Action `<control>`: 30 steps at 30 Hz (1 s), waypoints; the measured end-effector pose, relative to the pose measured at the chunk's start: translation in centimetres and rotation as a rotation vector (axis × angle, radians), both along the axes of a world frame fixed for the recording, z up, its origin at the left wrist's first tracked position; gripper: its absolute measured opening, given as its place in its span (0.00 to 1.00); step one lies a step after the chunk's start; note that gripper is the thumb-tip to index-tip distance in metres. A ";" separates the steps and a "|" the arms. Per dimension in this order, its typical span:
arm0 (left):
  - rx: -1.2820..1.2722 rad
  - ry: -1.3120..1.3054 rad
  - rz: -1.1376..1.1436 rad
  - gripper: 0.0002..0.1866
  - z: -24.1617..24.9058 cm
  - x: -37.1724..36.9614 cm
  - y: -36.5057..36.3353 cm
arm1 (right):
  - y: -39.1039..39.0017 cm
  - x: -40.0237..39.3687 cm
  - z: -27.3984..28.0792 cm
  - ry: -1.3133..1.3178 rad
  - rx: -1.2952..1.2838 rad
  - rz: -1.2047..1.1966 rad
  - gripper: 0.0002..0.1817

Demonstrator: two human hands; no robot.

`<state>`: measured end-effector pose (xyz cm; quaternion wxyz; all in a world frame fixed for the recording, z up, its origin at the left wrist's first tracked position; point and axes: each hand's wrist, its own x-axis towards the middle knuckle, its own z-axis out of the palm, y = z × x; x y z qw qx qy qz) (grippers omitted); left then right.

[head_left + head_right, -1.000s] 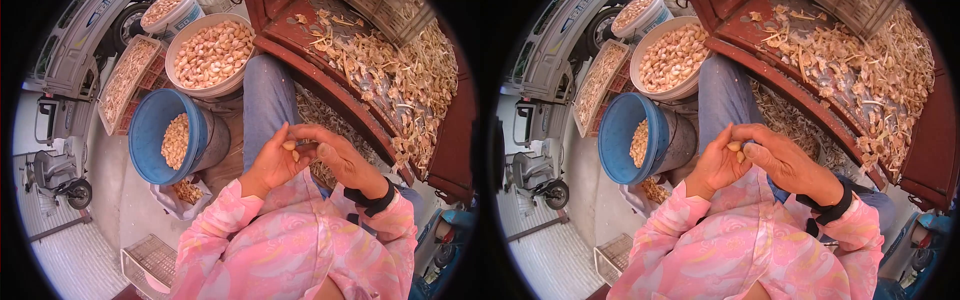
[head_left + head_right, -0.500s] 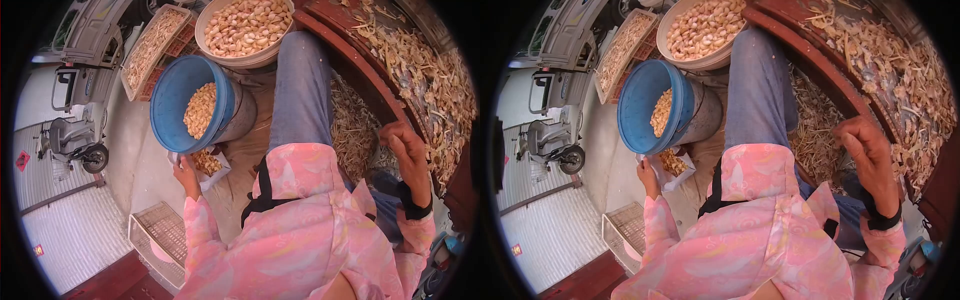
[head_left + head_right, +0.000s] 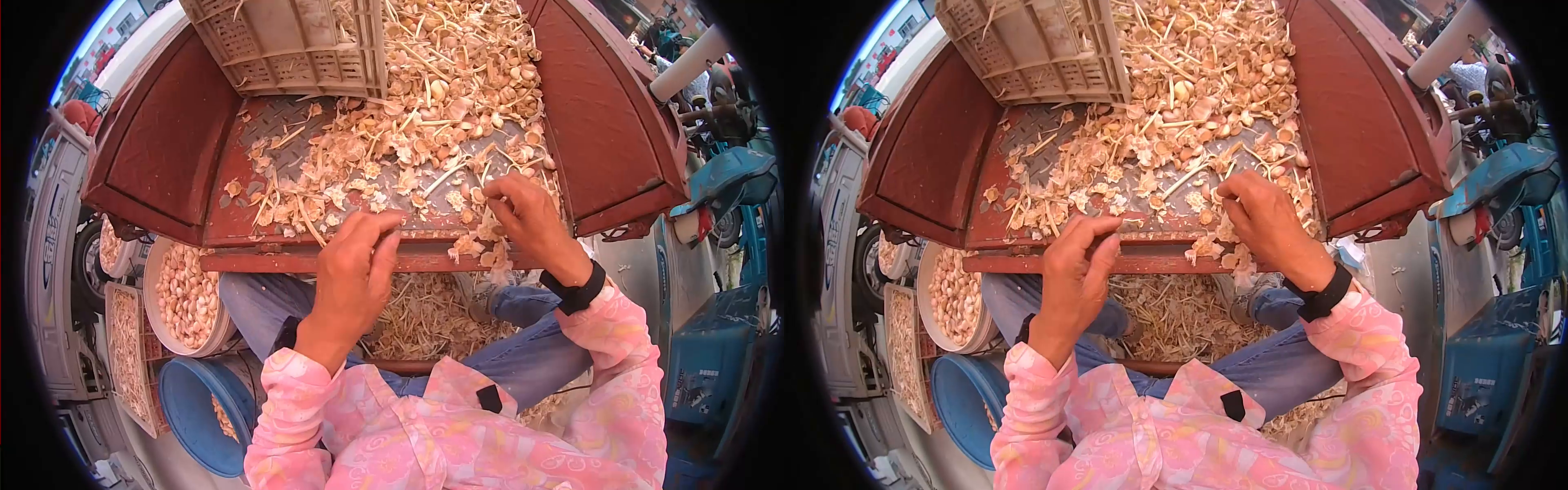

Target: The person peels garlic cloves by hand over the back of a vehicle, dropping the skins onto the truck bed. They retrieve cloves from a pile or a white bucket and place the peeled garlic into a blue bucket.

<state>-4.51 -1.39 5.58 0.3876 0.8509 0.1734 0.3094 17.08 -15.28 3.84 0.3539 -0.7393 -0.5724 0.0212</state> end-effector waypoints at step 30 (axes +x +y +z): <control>-1.008 -0.029 -0.279 0.11 -4.0 7.1 -0.2 | 1.5 6.6 -2.6 -0.460 -0.391 -0.209 0.07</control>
